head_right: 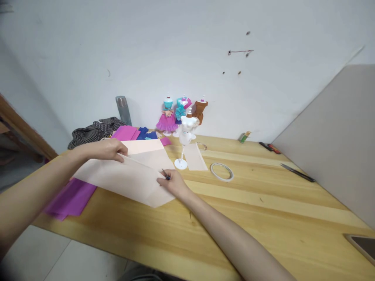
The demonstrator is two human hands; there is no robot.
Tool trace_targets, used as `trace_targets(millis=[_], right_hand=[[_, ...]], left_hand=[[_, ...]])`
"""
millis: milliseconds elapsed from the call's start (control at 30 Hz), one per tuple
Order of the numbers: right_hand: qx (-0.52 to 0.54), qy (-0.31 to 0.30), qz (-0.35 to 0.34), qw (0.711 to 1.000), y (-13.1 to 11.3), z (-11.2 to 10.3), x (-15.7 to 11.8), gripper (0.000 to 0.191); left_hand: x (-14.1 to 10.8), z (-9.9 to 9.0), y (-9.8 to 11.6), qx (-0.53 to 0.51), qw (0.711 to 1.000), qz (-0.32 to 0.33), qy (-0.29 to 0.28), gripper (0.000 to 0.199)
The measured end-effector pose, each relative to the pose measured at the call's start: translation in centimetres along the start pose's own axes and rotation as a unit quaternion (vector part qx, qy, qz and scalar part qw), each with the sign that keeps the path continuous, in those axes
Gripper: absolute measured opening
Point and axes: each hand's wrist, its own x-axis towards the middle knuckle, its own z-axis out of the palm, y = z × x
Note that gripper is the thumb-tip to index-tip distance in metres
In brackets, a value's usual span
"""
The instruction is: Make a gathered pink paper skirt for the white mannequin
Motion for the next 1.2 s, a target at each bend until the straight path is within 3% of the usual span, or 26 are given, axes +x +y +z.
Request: trace_targets(millis=[133, 300, 500, 600, 800, 1000, 1200], right_hand=[[-0.02, 0.029, -0.018, 0.999, -0.1, -0.6, 0.3, 0.026], [-0.032, 0.062, -0.023, 0.997, 0.0, -1.1, 1.0, 0.026], [-0.015, 0.087, 0.017, 0.996, 0.6, -1.3, 1.4, 0.025], [-0.01, 0.095, 0.042, 0.995, 0.6, -1.6, 1.2, 0.023], [-0.005, 0.093, 0.082, 0.992, 0.8, -2.1, 1.1, 0.019], [0.007, 0.071, 0.093, 0.993, 0.3, -2.1, 1.0, 0.019], [0.009, 0.06, 0.069, 0.996, -0.2, -2.5, 0.9, 0.021]], left_hand=[[-1.4, -0.8, -2.7, 0.02, 0.998, -0.057, 0.025, 0.012], [-1.9, -0.4, -4.0, -0.023, 0.987, -0.083, 0.138, 0.022], [0.0, 0.8, -3.8, -0.228, 0.937, -0.082, 0.252, 0.032], [1.8, 1.4, -4.5, -0.262, 0.915, -0.101, 0.289, 0.043], [4.8, 3.4, -7.3, -0.244, 0.919, -0.126, 0.283, 0.069], [5.5, 5.0, -8.7, -0.144, 0.951, -0.194, 0.194, 0.034], [7.7, 5.7, -7.2, -0.051, 0.962, -0.225, 0.148, 0.034]])
